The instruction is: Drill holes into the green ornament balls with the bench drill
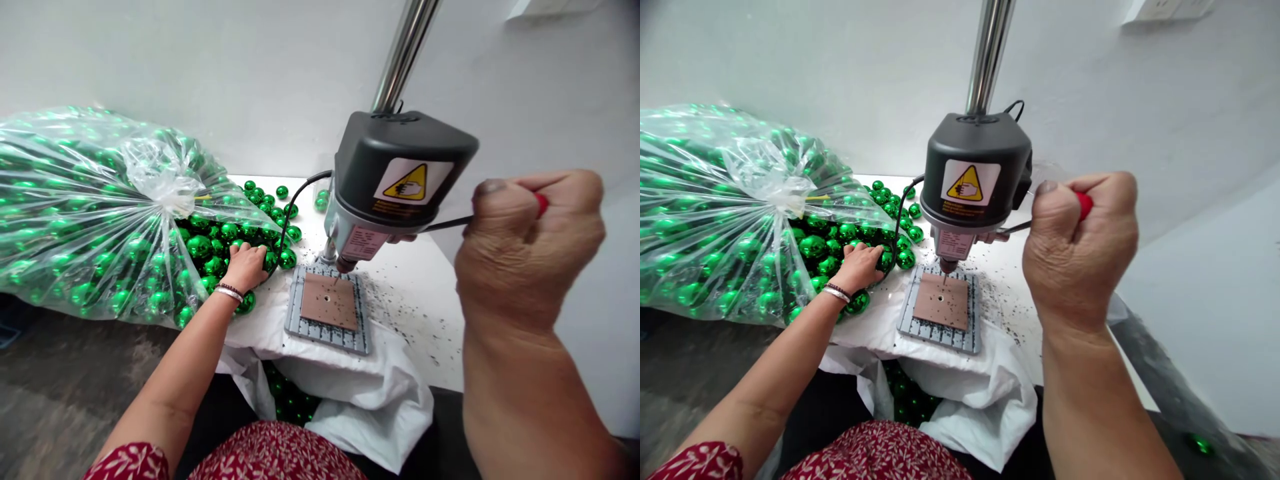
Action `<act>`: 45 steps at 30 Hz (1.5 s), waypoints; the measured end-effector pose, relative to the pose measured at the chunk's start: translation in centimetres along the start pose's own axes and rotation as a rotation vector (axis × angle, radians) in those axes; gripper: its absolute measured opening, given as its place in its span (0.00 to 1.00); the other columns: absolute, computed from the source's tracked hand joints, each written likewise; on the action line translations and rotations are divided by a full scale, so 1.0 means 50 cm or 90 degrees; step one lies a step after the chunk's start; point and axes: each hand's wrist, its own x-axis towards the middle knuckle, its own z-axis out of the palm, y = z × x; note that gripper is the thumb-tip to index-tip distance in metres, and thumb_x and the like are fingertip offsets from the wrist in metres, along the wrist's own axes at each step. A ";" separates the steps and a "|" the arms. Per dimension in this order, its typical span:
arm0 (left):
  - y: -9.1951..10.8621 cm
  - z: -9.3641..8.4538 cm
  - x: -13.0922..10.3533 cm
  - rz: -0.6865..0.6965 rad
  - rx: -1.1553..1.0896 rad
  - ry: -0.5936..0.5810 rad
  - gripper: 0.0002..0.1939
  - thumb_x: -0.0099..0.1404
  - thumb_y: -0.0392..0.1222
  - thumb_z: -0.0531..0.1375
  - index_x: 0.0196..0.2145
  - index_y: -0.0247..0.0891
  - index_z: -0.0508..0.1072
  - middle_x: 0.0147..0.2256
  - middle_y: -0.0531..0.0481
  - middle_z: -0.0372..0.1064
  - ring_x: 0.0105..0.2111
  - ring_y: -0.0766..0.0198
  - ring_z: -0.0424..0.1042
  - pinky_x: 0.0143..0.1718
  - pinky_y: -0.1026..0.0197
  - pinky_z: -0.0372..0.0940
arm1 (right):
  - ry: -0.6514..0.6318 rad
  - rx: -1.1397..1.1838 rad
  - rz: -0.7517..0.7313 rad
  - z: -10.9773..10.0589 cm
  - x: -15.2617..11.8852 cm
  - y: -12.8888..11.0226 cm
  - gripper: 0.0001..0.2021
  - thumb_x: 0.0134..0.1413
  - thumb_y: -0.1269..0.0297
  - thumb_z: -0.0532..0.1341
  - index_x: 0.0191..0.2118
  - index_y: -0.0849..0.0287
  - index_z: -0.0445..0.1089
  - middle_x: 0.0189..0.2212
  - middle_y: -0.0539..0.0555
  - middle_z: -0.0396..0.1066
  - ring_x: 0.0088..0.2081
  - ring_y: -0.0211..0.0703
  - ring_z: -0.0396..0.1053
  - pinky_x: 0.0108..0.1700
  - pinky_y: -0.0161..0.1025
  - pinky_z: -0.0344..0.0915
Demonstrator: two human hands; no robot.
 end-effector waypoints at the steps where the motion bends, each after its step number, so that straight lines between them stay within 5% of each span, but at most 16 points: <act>1: -0.001 -0.003 -0.001 -0.002 0.002 0.002 0.22 0.56 0.38 0.59 0.50 0.38 0.69 0.45 0.38 0.75 0.49 0.44 0.64 0.49 0.45 0.54 | -0.002 0.004 0.004 0.000 0.000 -0.001 0.07 0.55 0.64 0.54 0.30 0.62 0.60 0.20 0.45 0.56 0.23 0.27 0.54 0.32 0.33 0.55; 12: -0.001 -0.001 0.023 0.104 0.072 -0.105 0.30 0.60 0.31 0.54 0.59 0.48 0.66 0.49 0.39 0.70 0.49 0.44 0.67 0.46 0.46 0.56 | -0.030 0.054 -0.019 -0.010 -0.006 -0.012 0.10 0.57 0.61 0.54 0.31 0.63 0.58 0.23 0.44 0.55 0.26 0.24 0.53 0.32 0.31 0.54; 18: -0.004 -0.004 0.045 0.202 0.134 -0.098 0.21 0.56 0.35 0.59 0.49 0.36 0.73 0.45 0.37 0.72 0.46 0.46 0.69 0.49 0.46 0.54 | -0.039 0.054 0.006 -0.011 -0.007 -0.023 0.06 0.57 0.70 0.54 0.30 0.64 0.57 0.25 0.45 0.57 0.27 0.24 0.54 0.33 0.31 0.54; 22: -0.017 -0.033 0.047 0.160 0.100 -0.057 0.24 0.53 0.38 0.62 0.49 0.33 0.72 0.47 0.35 0.73 0.48 0.44 0.70 0.51 0.44 0.55 | -0.043 0.059 0.004 -0.012 -0.007 -0.024 0.06 0.58 0.68 0.55 0.32 0.64 0.58 0.26 0.45 0.59 0.28 0.25 0.55 0.34 0.31 0.56; 27: -0.019 -0.093 0.005 -0.007 -0.264 0.048 0.31 0.55 0.43 0.63 0.57 0.35 0.66 0.49 0.39 0.72 0.46 0.50 0.72 0.47 0.52 0.64 | -0.033 0.062 -0.018 -0.012 -0.009 -0.015 0.09 0.59 0.63 0.55 0.32 0.63 0.58 0.27 0.46 0.61 0.29 0.25 0.58 0.36 0.30 0.58; 31: 0.012 -0.088 -0.059 -0.127 -0.873 -0.084 0.31 0.56 0.42 0.64 0.58 0.42 0.64 0.30 0.54 0.72 0.28 0.65 0.72 0.30 0.64 0.64 | -0.021 0.084 -0.040 -0.010 -0.012 -0.009 0.08 0.58 0.63 0.56 0.32 0.63 0.60 0.28 0.46 0.63 0.30 0.25 0.59 0.36 0.32 0.60; 35: 0.065 -0.042 -0.100 -0.209 -1.343 -0.176 0.15 0.56 0.40 0.65 0.42 0.39 0.69 0.29 0.53 0.72 0.29 0.66 0.75 0.25 0.69 0.63 | -0.008 0.092 -0.055 -0.008 -0.012 -0.009 0.09 0.59 0.62 0.55 0.32 0.63 0.60 0.27 0.46 0.62 0.29 0.24 0.58 0.34 0.31 0.59; 41: 0.122 -0.008 -0.100 -0.343 -1.396 -0.250 0.06 0.67 0.40 0.57 0.38 0.34 0.69 0.32 0.45 0.75 0.32 0.61 0.78 0.28 0.66 0.69 | -0.020 0.096 -0.070 -0.009 -0.014 -0.001 0.11 0.59 0.60 0.55 0.33 0.64 0.60 0.29 0.46 0.64 0.31 0.24 0.61 0.38 0.32 0.62; 45: 0.133 0.001 -0.102 -0.331 -1.350 -0.302 0.07 0.64 0.40 0.59 0.39 0.35 0.68 0.32 0.47 0.75 0.31 0.59 0.78 0.31 0.61 0.72 | -0.011 0.091 -0.106 -0.009 -0.017 0.005 0.16 0.61 0.52 0.53 0.34 0.63 0.61 0.30 0.46 0.64 0.33 0.25 0.62 0.39 0.34 0.63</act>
